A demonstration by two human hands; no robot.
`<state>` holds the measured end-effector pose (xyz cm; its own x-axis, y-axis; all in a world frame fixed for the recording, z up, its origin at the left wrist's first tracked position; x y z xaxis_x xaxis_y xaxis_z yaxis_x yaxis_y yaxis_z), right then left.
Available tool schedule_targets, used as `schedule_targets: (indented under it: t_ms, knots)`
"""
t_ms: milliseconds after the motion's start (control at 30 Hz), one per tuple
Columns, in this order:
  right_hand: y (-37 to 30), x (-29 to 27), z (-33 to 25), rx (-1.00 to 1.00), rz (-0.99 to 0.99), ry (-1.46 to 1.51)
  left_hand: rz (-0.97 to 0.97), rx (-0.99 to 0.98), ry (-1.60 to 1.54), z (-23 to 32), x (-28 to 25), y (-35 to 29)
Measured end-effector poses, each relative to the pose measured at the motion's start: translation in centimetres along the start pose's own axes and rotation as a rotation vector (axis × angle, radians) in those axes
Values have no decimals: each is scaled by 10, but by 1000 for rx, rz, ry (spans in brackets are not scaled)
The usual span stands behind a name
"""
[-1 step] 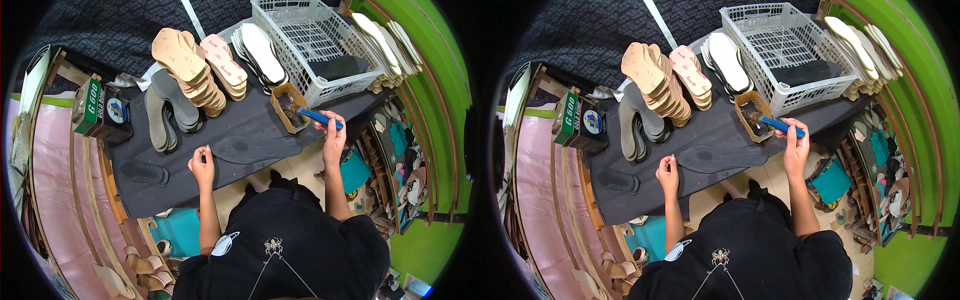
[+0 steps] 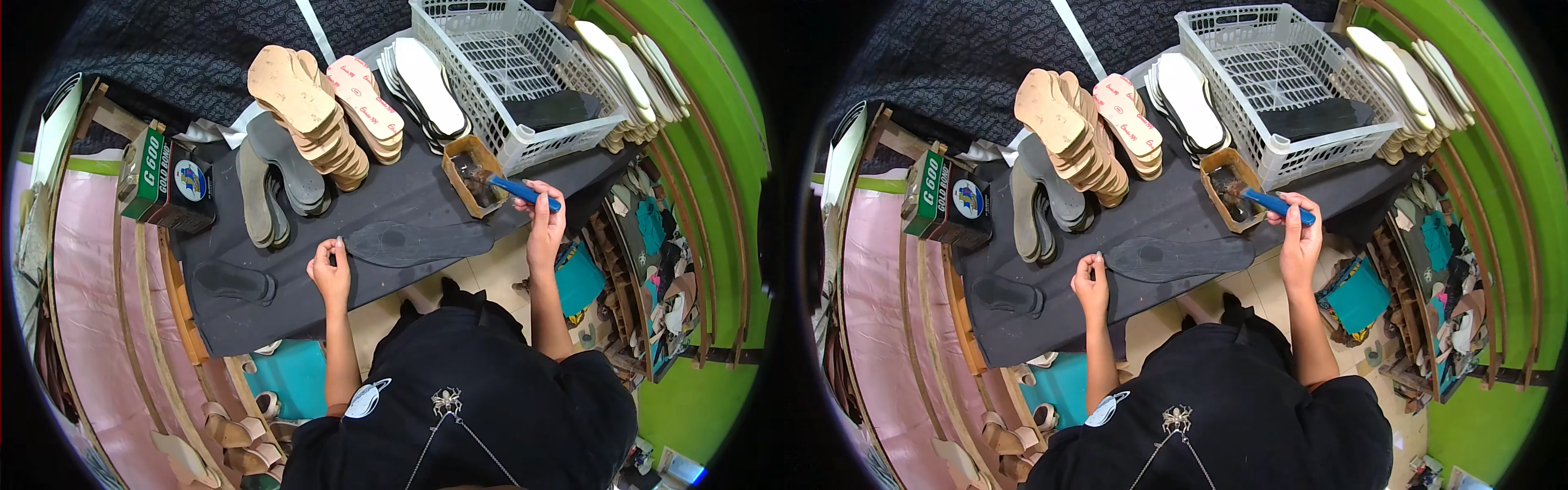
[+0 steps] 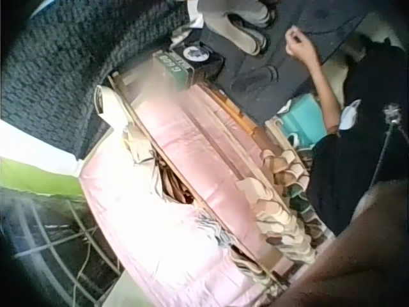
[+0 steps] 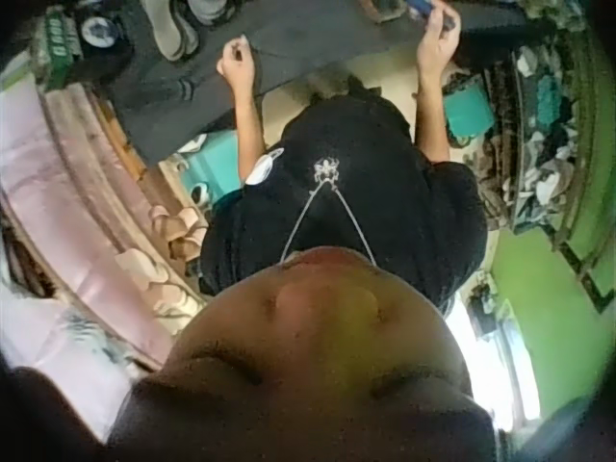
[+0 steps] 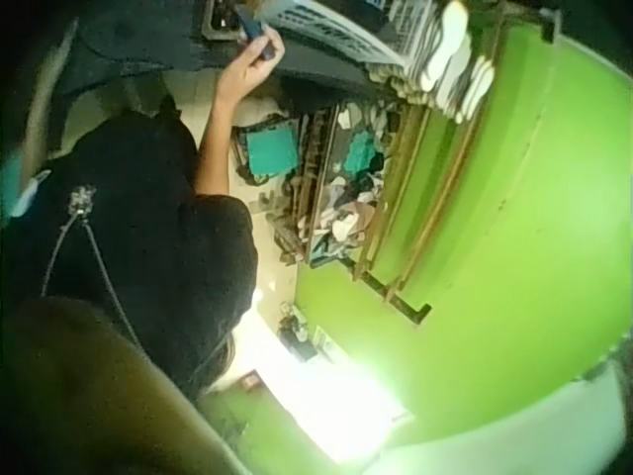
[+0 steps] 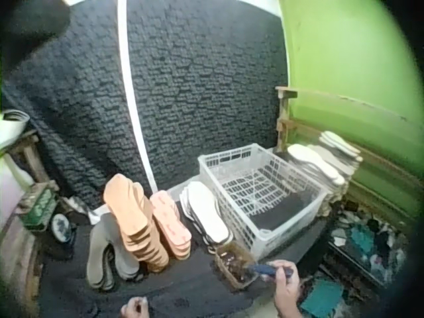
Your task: The person applies glue onto shoe insoles using a brush and places the coated insoles into a basket.
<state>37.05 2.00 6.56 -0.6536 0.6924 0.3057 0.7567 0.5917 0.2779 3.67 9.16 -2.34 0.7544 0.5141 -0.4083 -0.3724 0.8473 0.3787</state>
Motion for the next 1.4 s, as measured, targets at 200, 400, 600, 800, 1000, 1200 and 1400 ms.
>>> schedule_targets:
  t_ms: [200,400,600,800,1000,1200,1400]
  knots:
    - [-2,0,-1,0,9,-7,-7,-108,-71,10,-1,1]
    - [-1,2,-3,-12,16,-6,33,-69,-126,0,2,3]
    - [1,2,-5,-37,-2,-35,30,-34,-37,-2,2,1]
    - [0,0,-4,-16,17,-7,-19,-72,-8,2,1,0]
    - [-5,2,-5,-11,68,20,-46,-36,59,5,-2,0]
    - [-21,13,-15,-122,-67,79,-33,69,204,16,-3,1]
    - [-57,42,3,89,-354,136,-16,180,223,25,-6,2]
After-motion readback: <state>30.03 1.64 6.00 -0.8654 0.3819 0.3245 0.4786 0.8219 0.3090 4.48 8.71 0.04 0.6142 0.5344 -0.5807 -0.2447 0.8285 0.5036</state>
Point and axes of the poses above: each hand's wrist, its own y-axis towards the middle knuckle, its own x-axis out of the palm, z = x × y, the point moved 3 cm from there along y, towards the middle knuckle, and after that the axes turned 14 degrees about z, right-handed, at the moved point
